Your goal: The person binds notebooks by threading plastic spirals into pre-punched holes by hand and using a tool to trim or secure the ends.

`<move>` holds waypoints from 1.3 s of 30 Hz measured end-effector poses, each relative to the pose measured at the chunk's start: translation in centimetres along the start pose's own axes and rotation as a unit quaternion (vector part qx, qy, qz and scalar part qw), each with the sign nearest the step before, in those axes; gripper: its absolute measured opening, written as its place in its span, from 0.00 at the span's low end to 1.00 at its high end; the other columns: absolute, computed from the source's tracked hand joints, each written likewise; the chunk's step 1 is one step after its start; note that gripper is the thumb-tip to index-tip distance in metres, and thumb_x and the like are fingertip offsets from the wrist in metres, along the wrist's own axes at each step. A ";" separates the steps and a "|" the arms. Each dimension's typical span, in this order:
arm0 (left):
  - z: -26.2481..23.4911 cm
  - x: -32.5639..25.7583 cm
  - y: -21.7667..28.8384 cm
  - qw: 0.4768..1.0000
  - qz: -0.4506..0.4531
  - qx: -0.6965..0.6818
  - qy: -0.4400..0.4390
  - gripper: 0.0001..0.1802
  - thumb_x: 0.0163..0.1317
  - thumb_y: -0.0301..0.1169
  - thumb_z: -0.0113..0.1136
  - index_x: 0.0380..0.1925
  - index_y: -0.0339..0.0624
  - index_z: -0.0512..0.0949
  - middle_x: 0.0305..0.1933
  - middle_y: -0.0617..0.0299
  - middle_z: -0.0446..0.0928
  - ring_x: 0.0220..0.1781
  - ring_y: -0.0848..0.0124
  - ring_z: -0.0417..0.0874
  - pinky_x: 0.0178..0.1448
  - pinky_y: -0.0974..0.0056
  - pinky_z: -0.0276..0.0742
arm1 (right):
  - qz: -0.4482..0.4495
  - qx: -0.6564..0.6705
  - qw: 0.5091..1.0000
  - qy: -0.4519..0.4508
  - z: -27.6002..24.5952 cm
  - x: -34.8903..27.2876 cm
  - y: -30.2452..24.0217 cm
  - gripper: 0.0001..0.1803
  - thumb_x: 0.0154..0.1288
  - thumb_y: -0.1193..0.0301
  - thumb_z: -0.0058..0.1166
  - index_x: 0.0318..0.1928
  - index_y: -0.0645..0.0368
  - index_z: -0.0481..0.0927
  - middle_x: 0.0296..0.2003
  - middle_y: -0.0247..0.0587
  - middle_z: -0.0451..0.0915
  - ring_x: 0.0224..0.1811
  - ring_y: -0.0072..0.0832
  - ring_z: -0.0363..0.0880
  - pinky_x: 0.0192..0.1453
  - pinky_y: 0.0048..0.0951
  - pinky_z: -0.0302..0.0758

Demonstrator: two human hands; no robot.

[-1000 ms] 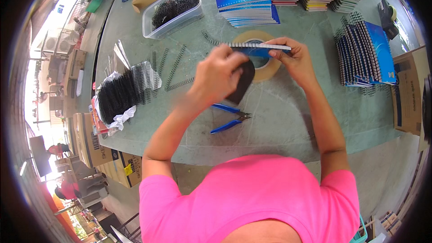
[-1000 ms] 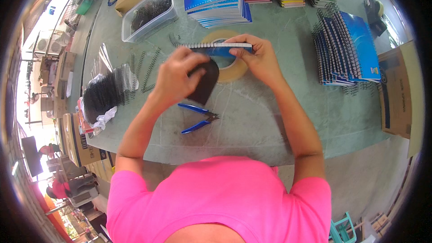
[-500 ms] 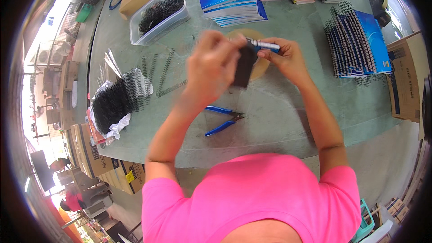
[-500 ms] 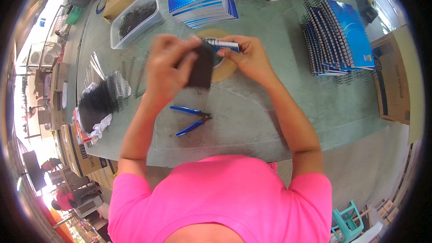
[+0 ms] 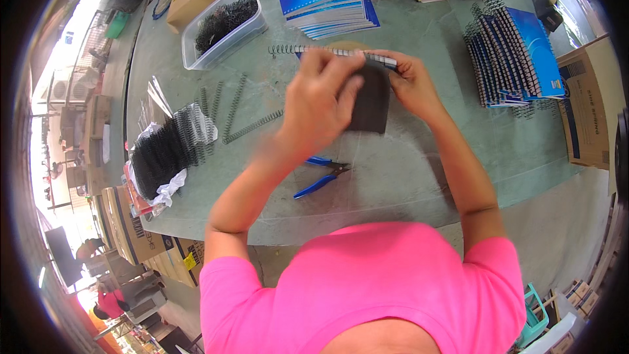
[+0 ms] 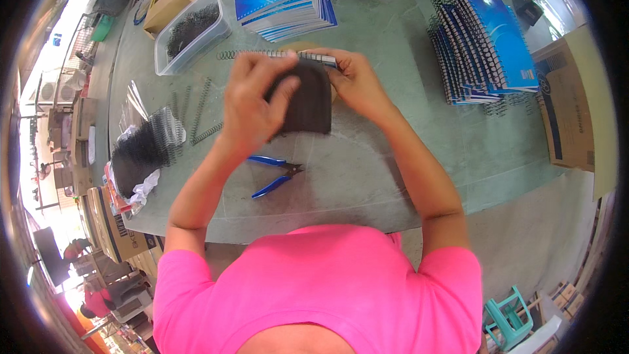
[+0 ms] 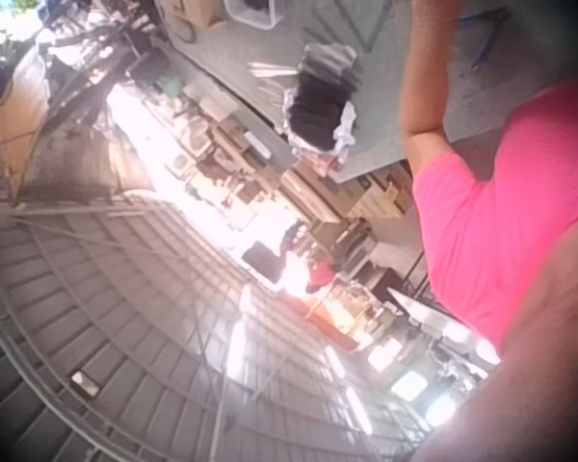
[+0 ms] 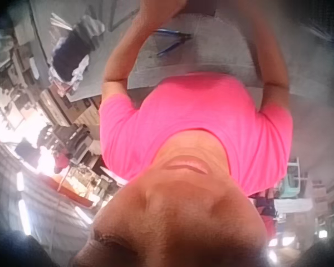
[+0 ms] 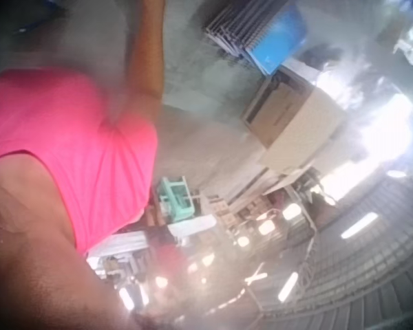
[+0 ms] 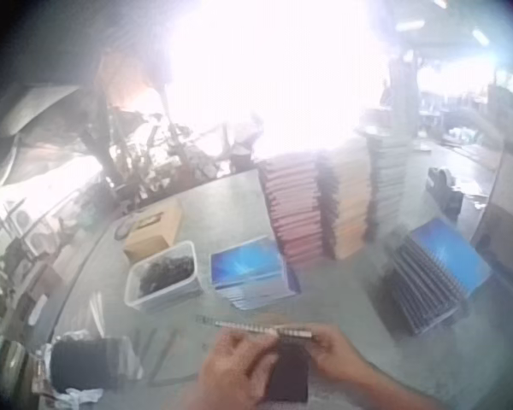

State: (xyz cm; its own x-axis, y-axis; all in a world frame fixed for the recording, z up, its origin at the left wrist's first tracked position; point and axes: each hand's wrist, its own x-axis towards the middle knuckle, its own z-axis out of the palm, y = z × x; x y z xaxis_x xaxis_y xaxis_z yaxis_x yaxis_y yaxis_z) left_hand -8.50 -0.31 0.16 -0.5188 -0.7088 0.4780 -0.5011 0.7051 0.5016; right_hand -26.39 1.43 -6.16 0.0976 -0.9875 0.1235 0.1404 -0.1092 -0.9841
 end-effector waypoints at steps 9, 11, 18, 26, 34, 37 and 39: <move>0.2 -0.2 0.2 0.991 0.096 0.082 0.052 0.17 0.51 0.30 0.65 0.43 0.45 0.78 0.41 0.54 0.73 0.44 0.59 0.74 0.47 0.58 0.70 | -0.093 0.025 0.995 0.016 0.4 0.2 -0.1 0.13 0.62 0.76 0.52 0.48 0.63 0.78 0.48 0.39 0.79 0.48 0.22 0.76 0.55 0.23 0.70; -0.4 1.1 -1.5 0.978 0.109 0.176 0.012 0.16 0.51 0.32 0.65 0.42 0.44 0.78 0.40 0.56 0.74 0.45 0.59 0.74 0.49 0.57 0.68 | -0.100 -0.020 0.995 0.017 0.5 0.0 -1.0 0.13 0.63 0.75 0.52 0.48 0.63 0.78 0.49 0.40 0.78 0.50 0.22 0.75 0.56 0.23 0.69; -0.3 2.6 -0.8 0.987 0.097 0.128 -0.022 0.12 0.53 0.36 0.62 0.35 0.43 0.78 0.37 0.62 0.75 0.44 0.58 0.73 0.48 0.56 0.66 | -0.016 -0.083 0.996 0.012 -0.6 -0.5 -0.6 0.15 0.62 0.74 0.53 0.49 0.63 0.76 0.41 0.38 0.81 0.42 0.21 0.78 0.48 0.23 0.73; 0.7 2.9 -1.7 0.989 0.085 0.087 -0.087 0.10 0.54 0.37 0.60 0.32 0.44 0.76 0.31 0.61 0.74 0.39 0.60 0.74 0.43 0.57 0.67 | -0.022 -0.236 0.969 0.073 -0.9 -0.7 -0.4 0.10 0.58 0.72 0.58 0.40 0.62 0.81 0.29 0.42 0.82 0.31 0.23 0.79 0.37 0.26 0.73; 1.9 3.6 -0.8 0.991 0.100 -0.021 -0.086 0.11 0.54 0.30 0.61 0.36 0.39 0.78 0.36 0.56 0.78 0.38 0.58 0.77 0.43 0.59 0.72 | -0.032 -0.267 0.960 0.083 -1.1 -0.8 -0.4 0.11 0.57 0.69 0.59 0.39 0.63 0.81 0.29 0.45 0.82 0.30 0.29 0.81 0.36 0.27 0.74; 2.6 3.2 -1.0 0.988 0.105 -0.043 -0.102 0.08 0.53 0.28 0.60 0.35 0.39 0.78 0.35 0.56 0.78 0.37 0.58 0.77 0.44 0.59 0.73 | -0.028 -0.269 0.958 0.091 -0.8 -0.9 -0.8 0.12 0.56 0.69 0.59 0.39 0.64 0.81 0.30 0.46 0.82 0.31 0.30 0.82 0.36 0.28 0.74; 2.8 3.0 -1.0 0.988 0.108 -0.055 -0.092 0.08 0.53 0.27 0.59 0.34 0.40 0.78 0.34 0.56 0.78 0.37 0.58 0.77 0.43 0.59 0.73 | -0.011 -0.273 0.958 0.087 -0.6 -0.9 -1.3 0.12 0.56 0.69 0.59 0.38 0.64 0.80 0.30 0.46 0.82 0.32 0.32 0.82 0.36 0.29 0.74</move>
State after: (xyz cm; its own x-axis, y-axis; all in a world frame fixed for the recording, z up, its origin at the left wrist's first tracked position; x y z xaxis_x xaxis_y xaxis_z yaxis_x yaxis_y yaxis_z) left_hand -11.48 -3.14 -0.92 -0.7274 -0.5191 0.4489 -0.2914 0.8258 0.4828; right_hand -27.29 2.39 -5.10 -0.0718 -0.9829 0.1696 -0.4009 -0.1272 -0.9073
